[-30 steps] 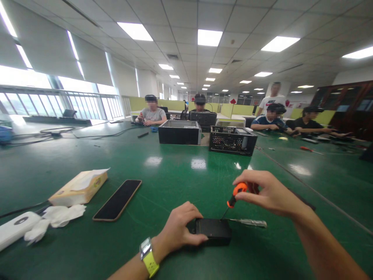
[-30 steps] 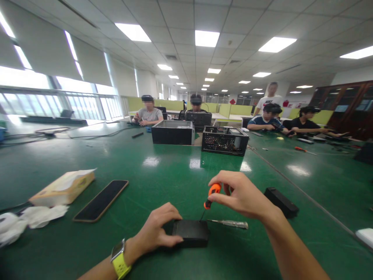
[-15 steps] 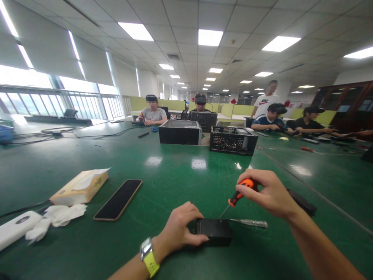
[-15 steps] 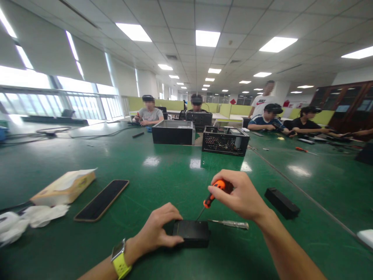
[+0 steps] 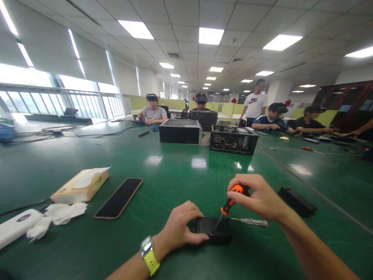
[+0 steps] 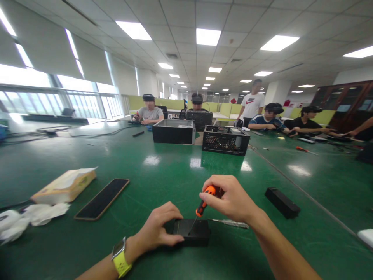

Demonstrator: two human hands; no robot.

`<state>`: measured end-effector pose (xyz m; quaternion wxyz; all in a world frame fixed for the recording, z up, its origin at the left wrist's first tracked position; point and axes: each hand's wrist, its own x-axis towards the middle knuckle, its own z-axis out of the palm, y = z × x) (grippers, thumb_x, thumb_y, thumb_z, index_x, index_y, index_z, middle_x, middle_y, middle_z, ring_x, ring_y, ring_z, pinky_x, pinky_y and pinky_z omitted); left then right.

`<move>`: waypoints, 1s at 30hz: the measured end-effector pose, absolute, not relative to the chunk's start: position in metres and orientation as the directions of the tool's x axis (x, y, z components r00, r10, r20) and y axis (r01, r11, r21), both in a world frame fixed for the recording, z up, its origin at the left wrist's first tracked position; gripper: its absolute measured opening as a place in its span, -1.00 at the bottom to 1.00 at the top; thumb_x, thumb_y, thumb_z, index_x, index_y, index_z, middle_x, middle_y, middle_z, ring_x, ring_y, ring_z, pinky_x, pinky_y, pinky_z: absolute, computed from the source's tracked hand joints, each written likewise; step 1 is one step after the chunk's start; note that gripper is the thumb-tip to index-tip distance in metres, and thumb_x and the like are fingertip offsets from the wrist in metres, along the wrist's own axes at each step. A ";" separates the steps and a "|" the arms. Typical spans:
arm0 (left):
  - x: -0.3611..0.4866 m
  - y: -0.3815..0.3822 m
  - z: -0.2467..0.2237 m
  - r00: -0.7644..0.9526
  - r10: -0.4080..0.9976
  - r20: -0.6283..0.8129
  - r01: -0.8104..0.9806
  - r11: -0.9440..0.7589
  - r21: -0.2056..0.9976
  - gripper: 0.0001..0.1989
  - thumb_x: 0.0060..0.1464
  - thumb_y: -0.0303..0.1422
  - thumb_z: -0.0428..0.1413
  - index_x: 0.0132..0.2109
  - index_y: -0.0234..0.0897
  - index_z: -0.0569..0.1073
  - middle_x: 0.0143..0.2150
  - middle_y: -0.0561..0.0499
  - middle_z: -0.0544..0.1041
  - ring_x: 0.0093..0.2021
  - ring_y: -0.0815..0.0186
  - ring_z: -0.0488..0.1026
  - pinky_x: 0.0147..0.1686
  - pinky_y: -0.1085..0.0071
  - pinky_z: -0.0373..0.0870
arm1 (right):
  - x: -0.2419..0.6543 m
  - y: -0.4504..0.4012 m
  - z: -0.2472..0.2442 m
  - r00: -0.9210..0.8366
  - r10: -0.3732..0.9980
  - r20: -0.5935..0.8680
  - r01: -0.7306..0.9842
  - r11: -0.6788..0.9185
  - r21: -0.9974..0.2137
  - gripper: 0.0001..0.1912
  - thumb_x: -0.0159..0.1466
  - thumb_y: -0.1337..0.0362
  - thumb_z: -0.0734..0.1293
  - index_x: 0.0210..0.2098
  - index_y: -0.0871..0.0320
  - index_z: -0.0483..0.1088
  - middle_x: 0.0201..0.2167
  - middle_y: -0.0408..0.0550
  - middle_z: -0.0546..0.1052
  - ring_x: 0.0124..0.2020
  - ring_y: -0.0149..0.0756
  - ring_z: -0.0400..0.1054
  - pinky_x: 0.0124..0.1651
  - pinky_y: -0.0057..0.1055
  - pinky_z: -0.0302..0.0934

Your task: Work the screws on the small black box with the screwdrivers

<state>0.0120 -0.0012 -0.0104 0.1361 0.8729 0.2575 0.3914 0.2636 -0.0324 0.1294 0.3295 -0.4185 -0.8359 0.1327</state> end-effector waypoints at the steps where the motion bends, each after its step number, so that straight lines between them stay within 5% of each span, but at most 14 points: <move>1: 0.012 -0.001 -0.010 0.561 0.557 0.612 0.343 -0.830 0.440 -0.59 -0.12 -0.07 0.34 -0.24 -0.31 0.55 -0.33 -0.07 0.55 -0.32 0.21 0.46 -0.32 0.36 0.40 | 0.264 -0.032 0.129 -0.434 0.786 0.439 0.616 0.615 -0.493 -0.80 0.26 0.18 0.34 -0.40 0.18 0.48 -0.47 -0.10 0.50 -0.44 -0.35 0.34 -0.41 -0.45 0.17; 10: 0.012 -0.001 -0.011 0.564 0.558 0.609 0.355 -0.829 0.432 -0.59 -0.12 -0.06 0.34 -0.24 -0.30 0.55 -0.34 -0.07 0.55 -0.32 0.20 0.46 -0.32 0.34 0.41 | 0.271 -0.036 0.132 -0.587 0.654 0.477 0.514 0.757 -0.404 -0.77 0.24 0.29 0.35 -0.10 0.14 0.47 -0.31 -0.08 0.54 -0.40 -0.39 0.36 -0.33 -0.45 0.22; 15: 0.012 -0.001 -0.011 0.559 0.549 0.621 0.347 -0.835 0.427 -0.58 -0.12 -0.06 0.34 -0.22 -0.30 0.55 -0.33 -0.07 0.55 -0.31 0.20 0.46 -0.32 0.35 0.41 | 0.267 -0.041 0.130 -0.553 0.637 0.537 0.570 0.759 -0.313 -0.78 0.23 0.20 0.40 -0.15 0.14 0.49 -0.44 -0.14 0.54 -0.48 -0.42 0.35 -0.38 -0.48 0.21; 20: 0.012 -0.001 -0.011 0.564 0.549 0.616 0.354 -0.835 0.420 -0.60 -0.11 -0.06 0.33 -0.23 -0.27 0.55 -0.33 -0.06 0.55 -0.31 0.21 0.45 -0.32 0.36 0.39 | 0.264 -0.045 0.131 -0.629 0.560 0.539 0.473 0.826 -0.306 -0.69 0.27 0.30 0.33 0.02 0.14 0.41 -0.28 -0.07 0.55 -0.33 -0.38 0.40 -0.26 -0.46 0.25; 25: 0.012 -0.001 -0.011 0.569 0.546 0.615 0.359 -0.837 0.412 -0.59 -0.10 -0.04 0.31 -0.23 -0.28 0.54 -0.34 -0.06 0.55 -0.32 0.21 0.45 -0.31 0.37 0.39 | 0.265 -0.044 0.128 -0.597 0.578 0.556 0.548 0.800 -0.242 -0.71 0.23 0.19 0.41 -0.08 0.15 0.47 -0.51 -0.19 0.49 -0.53 -0.45 0.32 -0.41 -0.50 0.18; 30: 0.012 -0.001 -0.011 0.563 0.546 0.620 0.356 -0.838 0.414 -0.60 -0.09 -0.04 0.31 -0.24 -0.27 0.54 -0.34 -0.06 0.55 -0.32 0.21 0.45 -0.33 0.37 0.38 | 0.267 -0.041 0.130 -0.649 0.541 0.535 0.472 0.838 -0.275 -0.70 0.30 0.27 0.33 0.03 0.13 0.42 -0.26 -0.05 0.57 -0.28 -0.34 0.43 -0.21 -0.41 0.28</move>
